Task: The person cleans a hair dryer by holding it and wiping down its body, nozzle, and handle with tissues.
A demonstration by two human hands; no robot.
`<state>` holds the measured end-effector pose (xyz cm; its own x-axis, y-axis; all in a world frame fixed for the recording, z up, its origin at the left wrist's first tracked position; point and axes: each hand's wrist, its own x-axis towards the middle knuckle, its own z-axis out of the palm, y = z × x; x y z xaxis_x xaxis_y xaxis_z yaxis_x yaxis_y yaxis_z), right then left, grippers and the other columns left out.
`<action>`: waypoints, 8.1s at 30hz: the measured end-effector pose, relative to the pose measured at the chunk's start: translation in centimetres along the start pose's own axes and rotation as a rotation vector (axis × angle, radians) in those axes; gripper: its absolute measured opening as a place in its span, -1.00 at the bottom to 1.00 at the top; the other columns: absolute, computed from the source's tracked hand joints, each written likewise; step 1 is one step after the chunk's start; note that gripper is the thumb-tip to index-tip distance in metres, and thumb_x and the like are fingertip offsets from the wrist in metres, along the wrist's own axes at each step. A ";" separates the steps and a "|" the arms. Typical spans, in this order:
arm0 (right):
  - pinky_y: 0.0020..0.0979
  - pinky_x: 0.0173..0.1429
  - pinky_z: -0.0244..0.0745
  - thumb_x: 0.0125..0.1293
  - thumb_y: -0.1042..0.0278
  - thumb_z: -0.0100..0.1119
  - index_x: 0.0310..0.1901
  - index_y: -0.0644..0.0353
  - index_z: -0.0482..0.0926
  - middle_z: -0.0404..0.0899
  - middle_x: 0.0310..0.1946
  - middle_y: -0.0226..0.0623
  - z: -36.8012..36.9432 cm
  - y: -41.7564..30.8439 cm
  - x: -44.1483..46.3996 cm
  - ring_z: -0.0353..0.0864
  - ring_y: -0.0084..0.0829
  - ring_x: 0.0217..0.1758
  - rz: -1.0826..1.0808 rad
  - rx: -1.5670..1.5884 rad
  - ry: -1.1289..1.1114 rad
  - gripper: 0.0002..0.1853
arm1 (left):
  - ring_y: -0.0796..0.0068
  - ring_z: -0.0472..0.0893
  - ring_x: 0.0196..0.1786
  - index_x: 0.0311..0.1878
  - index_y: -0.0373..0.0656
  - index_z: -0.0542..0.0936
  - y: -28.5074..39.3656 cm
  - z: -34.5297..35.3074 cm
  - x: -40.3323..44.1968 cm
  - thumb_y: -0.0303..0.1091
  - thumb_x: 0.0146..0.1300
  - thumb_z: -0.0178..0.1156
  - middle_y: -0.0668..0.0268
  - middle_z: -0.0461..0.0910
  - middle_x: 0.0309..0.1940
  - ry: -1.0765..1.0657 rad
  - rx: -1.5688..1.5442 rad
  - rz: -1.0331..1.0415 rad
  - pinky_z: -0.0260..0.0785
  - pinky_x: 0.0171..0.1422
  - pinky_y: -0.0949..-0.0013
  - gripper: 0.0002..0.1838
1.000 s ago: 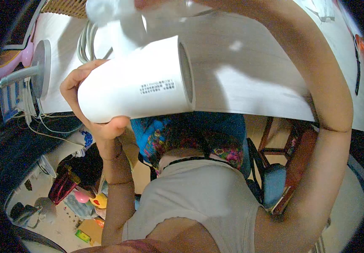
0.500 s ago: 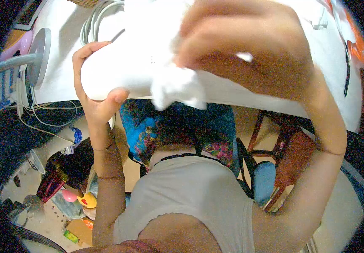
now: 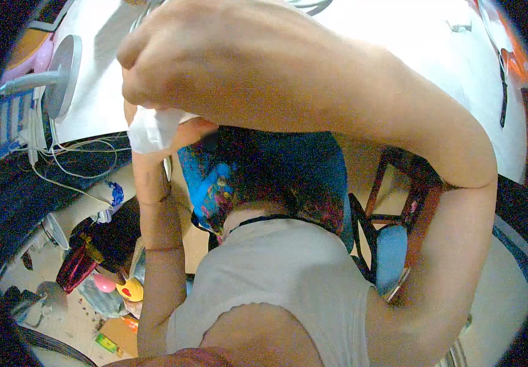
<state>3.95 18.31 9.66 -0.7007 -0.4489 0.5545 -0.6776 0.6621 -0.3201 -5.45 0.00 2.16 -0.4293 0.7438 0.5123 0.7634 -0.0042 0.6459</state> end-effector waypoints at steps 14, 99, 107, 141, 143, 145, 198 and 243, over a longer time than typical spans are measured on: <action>-0.41 -0.26 0.49 -0.14 0.45 0.35 -0.31 0.27 0.66 0.60 -0.33 -0.24 -1.6 -3.2 -2.6 0.58 -0.28 -0.29 0.048 -0.231 -0.076 -0.73 | 0.34 0.52 0.08 0.18 -0.16 0.36 -0.2 0.8 0.0 -0.19 -0.37 0.61 0.26 0.50 -0.01 -0.012 -0.182 -0.055 0.37 0.19 0.33 -0.05; -0.46 0.07 0.44 -0.26 -0.10 0.46 0.17 0.24 0.40 0.51 -0.06 -0.19 -3.1 4.9 -6.0 0.52 -0.39 0.03 0.485 1.006 -0.219 -0.07 | 0.03 0.48 0.01 0.02 -0.27 0.54 -4.5 -6.9 -0.3 -0.37 0.18 0.19 0.03 0.44 -0.03 0.395 0.729 -0.346 0.34 0.10 0.11 -0.66; -0.37 0.24 0.33 -0.24 -0.22 0.47 0.21 0.18 0.40 0.51 0.02 -0.23 -3.6 7.9 -3.7 0.46 -0.38 0.15 0.538 0.946 -0.179 -0.03 | 0.29 0.47 0.12 0.05 -0.36 0.52 0.4 -1.1 0.2 -0.28 0.27 0.07 0.13 0.52 0.02 0.322 -0.322 -0.149 0.22 0.27 0.25 -0.62; -0.38 -0.18 0.59 0.04 0.36 0.36 -0.24 0.14 0.66 0.66 -0.23 -0.35 1.4 4.1 -3.1 0.62 -0.33 -0.23 -0.196 -0.146 0.322 -0.79 | 0.23 0.53 0.03 0.29 -0.34 0.24 -0.6 -3.3 7.1 -0.37 0.16 0.30 0.09 0.49 -0.10 -0.064 -1.075 -0.251 0.35 0.26 0.19 -0.32; -0.36 -0.17 0.59 0.05 0.35 0.36 -0.24 0.14 0.66 0.66 -0.24 -0.34 0.9 4.0 -3.3 0.62 -0.32 -0.23 -0.158 -0.083 0.308 -0.79 | 0.24 0.52 0.00 0.25 -0.28 0.26 -0.1 -2.9 7.0 -0.33 0.16 0.30 0.11 0.47 -0.16 -0.061 -1.120 -0.297 0.36 0.24 0.20 -0.37; -0.34 -0.17 0.58 0.06 0.33 0.37 -0.24 0.16 0.66 0.65 -0.26 -0.32 0.4 3.6 -3.2 0.61 -0.29 -0.23 -0.108 0.003 0.309 -0.79 | 0.29 0.53 -0.05 0.17 -0.22 0.31 0.5 -2.3 7.0 -0.38 0.19 0.27 0.15 0.48 -0.21 -0.057 -1.221 -0.289 0.38 0.17 0.23 -0.48; -0.42 -0.01 0.48 0.38 0.35 0.18 -0.13 0.34 0.67 0.63 -0.10 -0.12 0.1 3.6 -7.2 0.60 -0.37 -0.05 0.459 0.573 0.424 -0.78 | 0.41 0.51 -0.33 -0.23 -0.20 0.45 1.1 3.8 8.5 0.39 0.29 -0.03 0.19 0.54 -0.35 0.370 -0.302 0.153 0.35 -0.21 0.42 -0.31; -0.18 0.20 0.50 0.23 0.06 0.25 0.11 0.28 0.45 0.51 -0.04 -0.06 -2.2 7.3 -9.5 0.54 -0.16 0.10 0.787 0.029 0.327 -0.46 | 0.22 0.48 -0.27 -0.36 -0.29 0.62 0.8 2.3 5.1 0.17 0.10 0.35 0.20 0.55 -0.43 0.268 0.320 0.130 0.29 -0.23 0.23 -0.43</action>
<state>6.13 28.73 3.78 -0.8731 0.3342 0.3549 -0.0289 0.6913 -0.7220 -5.91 5.33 4.00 -0.3972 0.5512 0.7338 0.9126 0.1523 0.3795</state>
